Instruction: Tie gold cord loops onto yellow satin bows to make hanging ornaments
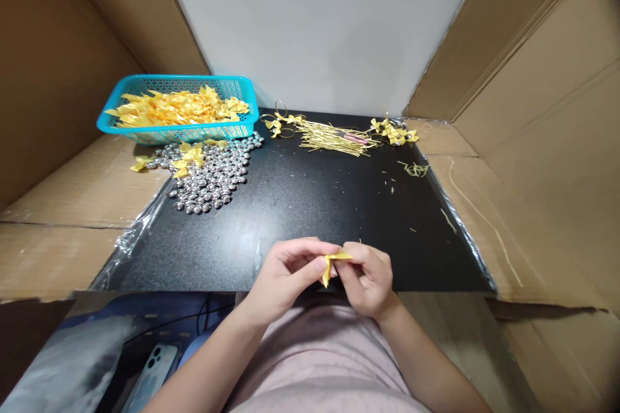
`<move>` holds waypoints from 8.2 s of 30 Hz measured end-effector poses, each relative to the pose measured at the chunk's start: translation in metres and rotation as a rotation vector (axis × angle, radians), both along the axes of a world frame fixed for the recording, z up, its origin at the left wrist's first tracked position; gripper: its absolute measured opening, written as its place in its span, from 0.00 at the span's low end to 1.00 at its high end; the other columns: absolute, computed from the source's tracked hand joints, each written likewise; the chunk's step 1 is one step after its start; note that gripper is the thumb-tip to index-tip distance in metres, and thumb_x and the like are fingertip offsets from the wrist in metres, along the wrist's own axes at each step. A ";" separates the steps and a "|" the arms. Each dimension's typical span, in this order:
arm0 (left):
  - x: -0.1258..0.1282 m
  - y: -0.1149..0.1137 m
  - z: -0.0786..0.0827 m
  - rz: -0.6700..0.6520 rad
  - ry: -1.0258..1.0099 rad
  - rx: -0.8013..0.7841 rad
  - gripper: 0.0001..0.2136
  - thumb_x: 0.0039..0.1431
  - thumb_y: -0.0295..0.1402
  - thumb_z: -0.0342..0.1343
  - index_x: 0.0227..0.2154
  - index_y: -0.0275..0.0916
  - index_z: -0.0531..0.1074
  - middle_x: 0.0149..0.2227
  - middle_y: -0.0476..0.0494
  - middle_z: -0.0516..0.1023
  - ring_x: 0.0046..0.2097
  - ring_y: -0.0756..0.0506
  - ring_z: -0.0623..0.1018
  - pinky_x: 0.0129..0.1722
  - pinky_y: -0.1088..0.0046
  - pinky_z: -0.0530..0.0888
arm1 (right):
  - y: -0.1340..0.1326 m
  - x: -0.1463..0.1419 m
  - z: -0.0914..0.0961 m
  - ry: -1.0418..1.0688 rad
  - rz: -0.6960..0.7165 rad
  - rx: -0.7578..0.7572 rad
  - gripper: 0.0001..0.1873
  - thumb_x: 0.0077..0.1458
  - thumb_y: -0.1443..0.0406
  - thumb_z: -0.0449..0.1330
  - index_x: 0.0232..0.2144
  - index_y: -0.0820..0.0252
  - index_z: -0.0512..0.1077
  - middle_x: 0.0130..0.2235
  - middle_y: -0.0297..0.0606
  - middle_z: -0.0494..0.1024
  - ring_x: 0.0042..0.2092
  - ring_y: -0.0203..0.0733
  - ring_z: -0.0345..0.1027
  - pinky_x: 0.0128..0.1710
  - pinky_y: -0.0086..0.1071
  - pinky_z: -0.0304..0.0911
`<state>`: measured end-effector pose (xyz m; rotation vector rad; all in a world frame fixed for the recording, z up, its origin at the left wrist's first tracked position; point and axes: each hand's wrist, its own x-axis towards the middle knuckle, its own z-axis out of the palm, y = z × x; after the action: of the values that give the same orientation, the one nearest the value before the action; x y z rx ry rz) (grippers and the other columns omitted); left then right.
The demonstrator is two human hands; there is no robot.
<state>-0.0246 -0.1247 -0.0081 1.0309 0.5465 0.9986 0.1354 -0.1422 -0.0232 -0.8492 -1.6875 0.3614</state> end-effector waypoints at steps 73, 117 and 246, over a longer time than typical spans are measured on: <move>0.015 0.150 0.004 -0.077 -0.202 -0.924 0.11 0.47 0.26 0.69 0.36 0.35 0.82 0.27 0.49 0.79 0.25 0.58 0.73 0.28 0.89 0.73 | 0.157 0.009 0.011 0.099 0.241 -0.484 0.13 0.60 0.70 0.50 0.23 0.56 0.61 0.19 0.31 0.73 0.22 0.33 0.66 0.26 0.27 0.67; 0.015 0.146 0.000 -0.087 -0.140 -0.720 0.08 0.51 0.33 0.68 0.35 0.39 0.83 0.20 0.51 0.74 0.24 0.57 0.70 0.28 0.85 0.69 | 0.156 0.009 0.010 0.070 0.276 -0.452 0.14 0.59 0.72 0.49 0.22 0.57 0.61 0.19 0.32 0.73 0.22 0.32 0.64 0.27 0.27 0.65; 0.007 0.164 -0.015 -0.278 -0.321 -0.718 0.14 0.53 0.26 0.66 0.44 0.40 0.79 0.29 0.51 0.80 0.32 0.56 0.78 0.38 0.84 0.73 | 0.158 0.012 0.005 0.114 0.156 -0.470 0.07 0.58 0.73 0.53 0.33 0.56 0.64 0.25 0.30 0.79 0.23 0.30 0.72 0.21 0.23 0.65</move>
<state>-0.0173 0.0389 -0.0227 0.2848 0.4285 0.6215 0.1473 0.0158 -0.0181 -1.0149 -1.5886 0.9221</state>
